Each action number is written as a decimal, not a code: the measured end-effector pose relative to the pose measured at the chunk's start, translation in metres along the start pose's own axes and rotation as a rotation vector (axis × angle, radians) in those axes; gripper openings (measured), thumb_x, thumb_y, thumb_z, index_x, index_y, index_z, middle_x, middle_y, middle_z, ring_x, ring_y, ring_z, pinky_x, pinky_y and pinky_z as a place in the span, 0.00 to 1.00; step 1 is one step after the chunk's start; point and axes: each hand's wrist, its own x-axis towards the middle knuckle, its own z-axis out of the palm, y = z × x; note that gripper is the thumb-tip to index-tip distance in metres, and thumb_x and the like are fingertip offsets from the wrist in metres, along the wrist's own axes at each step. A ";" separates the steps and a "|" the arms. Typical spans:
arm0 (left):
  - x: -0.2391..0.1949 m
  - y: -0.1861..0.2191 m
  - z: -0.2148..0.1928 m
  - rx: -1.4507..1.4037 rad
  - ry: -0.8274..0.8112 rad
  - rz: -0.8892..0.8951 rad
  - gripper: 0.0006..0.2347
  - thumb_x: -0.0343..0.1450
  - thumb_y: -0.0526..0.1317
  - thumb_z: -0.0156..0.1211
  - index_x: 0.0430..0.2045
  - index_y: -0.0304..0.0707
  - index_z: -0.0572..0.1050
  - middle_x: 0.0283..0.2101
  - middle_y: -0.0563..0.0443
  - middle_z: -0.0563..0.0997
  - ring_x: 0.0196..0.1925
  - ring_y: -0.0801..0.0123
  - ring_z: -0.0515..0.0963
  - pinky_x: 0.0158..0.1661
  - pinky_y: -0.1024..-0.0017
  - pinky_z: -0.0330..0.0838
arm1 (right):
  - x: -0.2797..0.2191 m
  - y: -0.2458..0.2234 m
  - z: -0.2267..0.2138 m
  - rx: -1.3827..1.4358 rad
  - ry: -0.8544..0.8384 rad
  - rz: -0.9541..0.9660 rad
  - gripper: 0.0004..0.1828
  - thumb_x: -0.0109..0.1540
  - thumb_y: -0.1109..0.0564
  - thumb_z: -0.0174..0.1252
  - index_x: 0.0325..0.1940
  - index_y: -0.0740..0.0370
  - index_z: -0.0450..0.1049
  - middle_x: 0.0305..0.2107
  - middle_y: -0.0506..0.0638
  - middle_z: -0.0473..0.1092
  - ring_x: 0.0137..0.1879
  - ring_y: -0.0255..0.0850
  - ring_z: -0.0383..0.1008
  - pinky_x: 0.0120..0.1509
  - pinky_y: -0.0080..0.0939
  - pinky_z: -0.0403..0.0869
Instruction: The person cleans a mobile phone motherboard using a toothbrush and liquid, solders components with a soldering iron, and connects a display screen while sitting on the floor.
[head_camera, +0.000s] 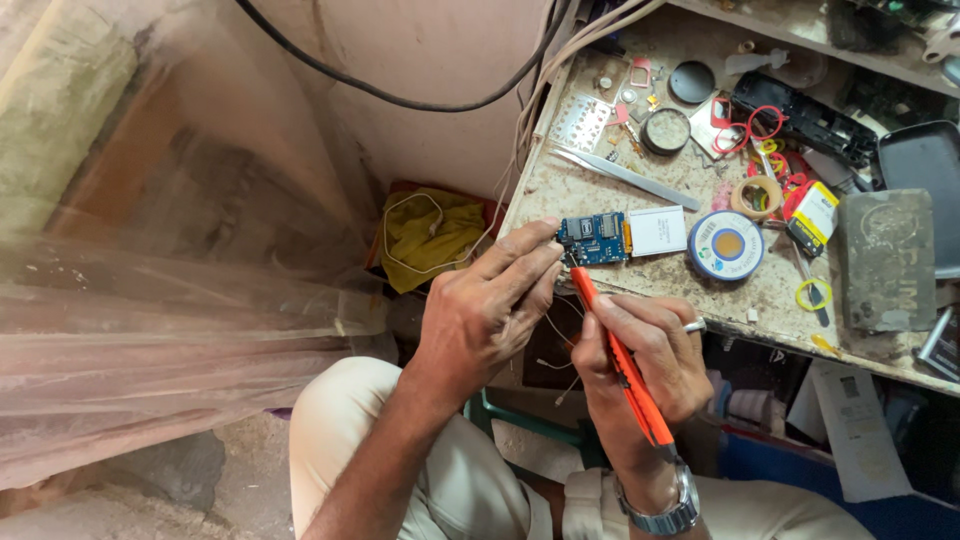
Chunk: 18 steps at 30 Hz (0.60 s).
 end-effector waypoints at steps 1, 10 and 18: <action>0.000 0.000 -0.001 0.000 -0.001 -0.003 0.09 0.73 0.33 0.64 0.46 0.34 0.79 0.56 0.46 0.81 0.47 0.59 0.86 0.44 0.69 0.82 | 0.000 0.000 0.000 0.001 0.005 0.001 0.14 0.59 0.72 0.67 0.47 0.65 0.76 0.40 0.54 0.75 0.47 0.48 0.77 0.53 0.42 0.76; -0.002 0.000 -0.001 -0.014 -0.008 -0.008 0.09 0.73 0.34 0.64 0.47 0.34 0.79 0.57 0.46 0.80 0.48 0.59 0.86 0.45 0.69 0.82 | -0.004 0.001 0.001 0.000 0.021 0.015 0.13 0.60 0.71 0.67 0.46 0.64 0.75 0.40 0.54 0.75 0.48 0.47 0.78 0.53 0.42 0.77; -0.001 -0.001 0.000 -0.011 0.013 -0.001 0.09 0.73 0.34 0.64 0.46 0.34 0.79 0.57 0.46 0.80 0.48 0.59 0.86 0.45 0.69 0.83 | -0.002 0.003 0.001 0.019 0.031 0.019 0.12 0.60 0.71 0.67 0.46 0.65 0.76 0.40 0.54 0.76 0.47 0.47 0.78 0.53 0.41 0.77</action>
